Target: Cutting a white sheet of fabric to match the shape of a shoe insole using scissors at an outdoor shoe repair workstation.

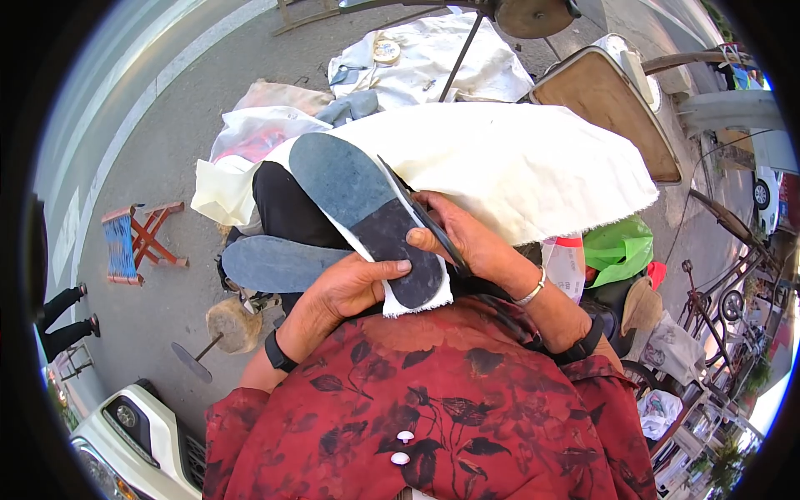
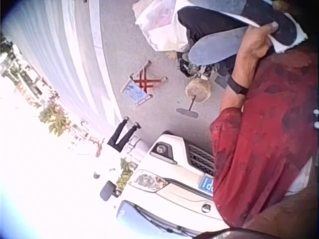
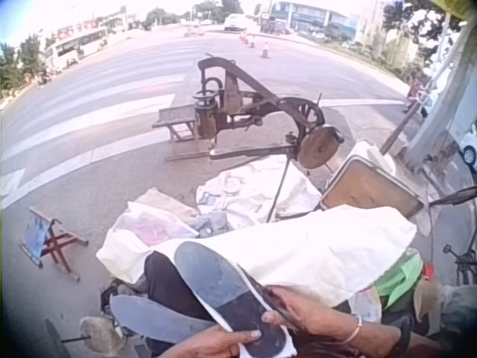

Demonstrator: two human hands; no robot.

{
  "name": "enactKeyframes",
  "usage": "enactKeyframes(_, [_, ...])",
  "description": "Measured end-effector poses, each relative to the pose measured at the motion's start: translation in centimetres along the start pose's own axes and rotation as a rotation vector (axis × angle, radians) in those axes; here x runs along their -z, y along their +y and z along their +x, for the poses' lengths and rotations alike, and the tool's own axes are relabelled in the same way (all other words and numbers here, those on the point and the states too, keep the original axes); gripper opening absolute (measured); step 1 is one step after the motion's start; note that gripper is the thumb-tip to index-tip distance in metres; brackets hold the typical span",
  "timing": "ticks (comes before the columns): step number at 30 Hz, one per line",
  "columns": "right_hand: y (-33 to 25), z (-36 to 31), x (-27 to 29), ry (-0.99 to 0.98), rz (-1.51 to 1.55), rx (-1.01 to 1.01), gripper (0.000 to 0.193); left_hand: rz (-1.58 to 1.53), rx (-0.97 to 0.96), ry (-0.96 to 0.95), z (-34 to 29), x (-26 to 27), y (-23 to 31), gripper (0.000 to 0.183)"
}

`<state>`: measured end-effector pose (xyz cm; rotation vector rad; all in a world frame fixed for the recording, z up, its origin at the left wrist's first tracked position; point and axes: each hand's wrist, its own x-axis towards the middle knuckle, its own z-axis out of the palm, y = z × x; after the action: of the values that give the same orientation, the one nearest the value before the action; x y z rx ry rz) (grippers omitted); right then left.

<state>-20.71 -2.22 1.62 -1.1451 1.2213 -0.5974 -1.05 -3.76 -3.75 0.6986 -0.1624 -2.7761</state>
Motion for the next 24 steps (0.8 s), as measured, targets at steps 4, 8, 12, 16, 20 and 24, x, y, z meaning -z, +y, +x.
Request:
enactKeyframes(4, [0.9, 0.6, 0.0, 0.038, -0.012, 0.041, 0.079, 0.005, -0.002, -0.006, 0.1, 0.0, -0.1, 0.045])
enactKeyframes(8, [1.0, 0.7, 0.3, -0.009, 0.096, -0.019, 0.076, 0.017, -0.023, -0.012, 0.1, -0.1, -0.2, 0.045])
enactKeyframes(12, [1.7, 0.4, 0.5, 0.022, 0.117, -0.02, 0.068, 0.012, -0.018, 0.0, 0.0, -0.1, -0.5, 0.045])
enactKeyframes(16, [0.4, -2.2, 0.3, 0.027, 0.054, -0.06, 0.066, 0.006, -0.013, 0.0, 0.0, 0.1, -0.8, 0.041])
enactKeyframes(20, [0.7, -5.9, 0.2, 0.096, -0.017, -0.221, 0.058, 0.027, -0.031, -0.018, 0.1, 0.0, -0.7, 0.038])
enactKeyframes(24, [0.3, -6.5, -1.6, 0.322, 0.147, -0.138, 0.048, 0.068, -0.017, -0.005, 0.2, -0.4, -0.7, 0.045])
